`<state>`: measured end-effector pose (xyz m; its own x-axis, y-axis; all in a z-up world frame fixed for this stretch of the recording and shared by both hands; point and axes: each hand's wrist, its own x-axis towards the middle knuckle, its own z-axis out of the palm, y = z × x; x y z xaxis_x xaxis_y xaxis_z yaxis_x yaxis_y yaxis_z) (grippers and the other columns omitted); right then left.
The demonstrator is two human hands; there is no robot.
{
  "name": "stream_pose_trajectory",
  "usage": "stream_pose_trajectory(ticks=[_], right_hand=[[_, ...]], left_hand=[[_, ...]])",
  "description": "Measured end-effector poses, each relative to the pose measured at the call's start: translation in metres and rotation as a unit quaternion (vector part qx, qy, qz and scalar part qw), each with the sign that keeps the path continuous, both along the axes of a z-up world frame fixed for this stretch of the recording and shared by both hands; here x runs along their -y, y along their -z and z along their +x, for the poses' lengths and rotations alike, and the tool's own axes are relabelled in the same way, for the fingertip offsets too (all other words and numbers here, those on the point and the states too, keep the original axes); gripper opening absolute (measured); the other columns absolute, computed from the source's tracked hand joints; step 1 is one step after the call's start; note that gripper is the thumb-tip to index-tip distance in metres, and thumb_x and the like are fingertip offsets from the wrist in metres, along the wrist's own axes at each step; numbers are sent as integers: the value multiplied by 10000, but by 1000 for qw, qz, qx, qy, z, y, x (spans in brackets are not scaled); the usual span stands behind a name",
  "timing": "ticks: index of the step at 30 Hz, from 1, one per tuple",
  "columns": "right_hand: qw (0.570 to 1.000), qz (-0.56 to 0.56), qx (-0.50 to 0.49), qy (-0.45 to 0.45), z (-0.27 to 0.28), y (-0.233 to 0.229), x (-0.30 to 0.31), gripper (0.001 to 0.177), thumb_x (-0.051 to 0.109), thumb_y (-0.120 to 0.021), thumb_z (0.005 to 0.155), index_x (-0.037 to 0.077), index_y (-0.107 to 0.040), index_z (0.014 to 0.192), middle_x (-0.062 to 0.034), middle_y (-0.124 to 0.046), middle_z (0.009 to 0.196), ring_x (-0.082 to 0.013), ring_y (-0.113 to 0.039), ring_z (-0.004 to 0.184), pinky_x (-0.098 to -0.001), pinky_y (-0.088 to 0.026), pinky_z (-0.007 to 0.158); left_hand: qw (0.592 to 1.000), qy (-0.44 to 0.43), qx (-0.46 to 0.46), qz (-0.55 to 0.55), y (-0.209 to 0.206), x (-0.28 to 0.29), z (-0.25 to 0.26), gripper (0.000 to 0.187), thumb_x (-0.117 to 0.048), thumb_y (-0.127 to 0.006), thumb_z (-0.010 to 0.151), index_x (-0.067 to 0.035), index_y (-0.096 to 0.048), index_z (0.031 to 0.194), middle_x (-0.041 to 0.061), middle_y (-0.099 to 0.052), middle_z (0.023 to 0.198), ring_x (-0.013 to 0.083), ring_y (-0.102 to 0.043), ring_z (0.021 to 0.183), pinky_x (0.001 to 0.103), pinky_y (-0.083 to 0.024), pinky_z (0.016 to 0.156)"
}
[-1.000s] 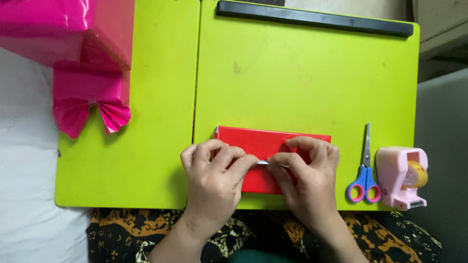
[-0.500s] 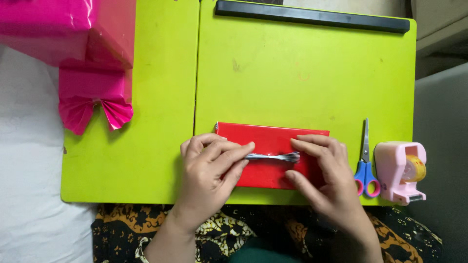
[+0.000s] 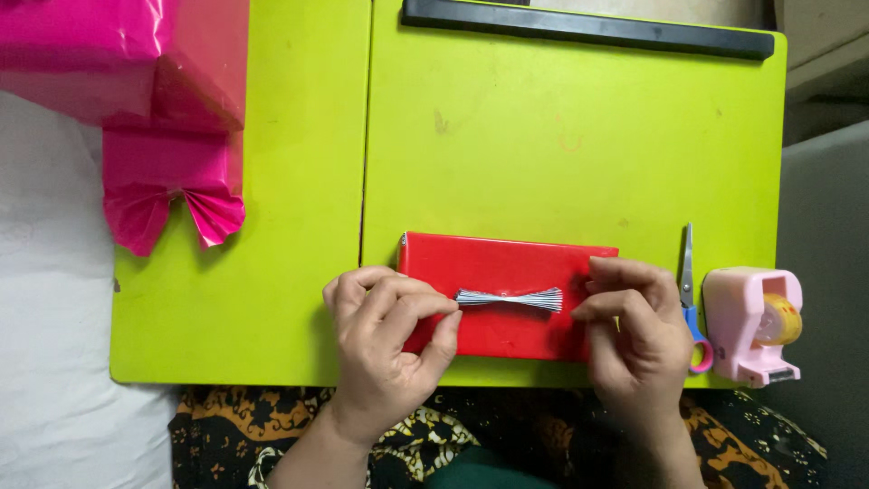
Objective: The person folds a patterned paper strip into an accordion shape, then into a bow, and attaches it to a red gift box using tape. The person uses scissors and a tape dispenser during the process.
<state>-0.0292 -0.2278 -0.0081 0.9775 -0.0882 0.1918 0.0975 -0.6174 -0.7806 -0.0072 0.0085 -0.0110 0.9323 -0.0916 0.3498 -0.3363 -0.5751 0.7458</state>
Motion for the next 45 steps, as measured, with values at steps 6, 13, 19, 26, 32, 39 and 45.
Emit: stream_pose_trajectory(ticks=[6, 13, 19, 26, 32, 39, 45], right_hand=[[999, -33, 0, -16, 1, -2, -4, 249, -173, -593, 822, 37, -694, 911, -139, -604, 1231, -224, -648, 1075, -320, -552, 945], [999, -35, 3, -16, -1, 1, -3, 235, -164, -607, 836, 38, -697, 917, -137, -609, 1243, -218, -659, 1057, -313, -545, 936], [999, -34, 7, -15, -1, 0, -4, 211, -152, -620, 837, 37, -690, 902, -129, -622, 1219, -219, -649, 1048, -310, -540, 923], [1000, -27, 4, -8, 0, -2, -5, 235, -171, -579, 847, 30, -672, 927, -141, -633, 1218, -225, -665, 1076, -321, -555, 948], [999, -35, 16, -16, 0, -1, -5, 244, -172, -577, 832, 33, -673, 925, -145, -632, 1214, -228, -674, 1063, -319, -559, 929], [998, -60, 15, -9, 0, 0, -8, 226, -154, -608, 823, 43, -674, 913, -144, -644, 1213, -241, -671, 1049, -311, -554, 897], [987, -153, 39, -29, 4, -3, -10, 230, -103, -655, 788, 89, -697, 909, -110, -669, 1188, -300, -600, 1092, -387, -469, 965]], left_hand=[[999, 16, 19, 43, -1, 2, 1, 147, -213, -829, 805, -186, -727, 907, -68, -680, 915, 203, -563, 1030, 403, -328, 966], [998, 19, 29, 52, 1, 1, 1, 135, -211, -831, 817, -187, -717, 885, -85, -700, 923, 192, -579, 1050, 398, -320, 967], [998, 19, 24, 53, 0, 1, 0, 137, -211, -833, 809, -193, -708, 861, -87, -702, 921, 193, -579, 1054, 400, -316, 965], [998, 20, 23, 62, 1, 2, 0, 151, -224, -842, 792, -196, -697, 823, -82, -692, 916, 205, -571, 1056, 413, -318, 964], [997, 21, 13, 69, 0, 1, -1, 154, -233, -852, 784, -192, -712, 834, -73, -658, 896, 204, -558, 1028, 421, -312, 947], [996, 30, 30, 75, -2, 3, 1, 158, -223, -844, 786, -184, -697, 827, -83, -662, 895, 215, -555, 1033, 429, -309, 951], [996, 28, 33, 83, -5, 5, 0, 126, -200, -829, 805, -182, -747, 899, -80, -665, 893, 205, -549, 1024, 427, -314, 951]])
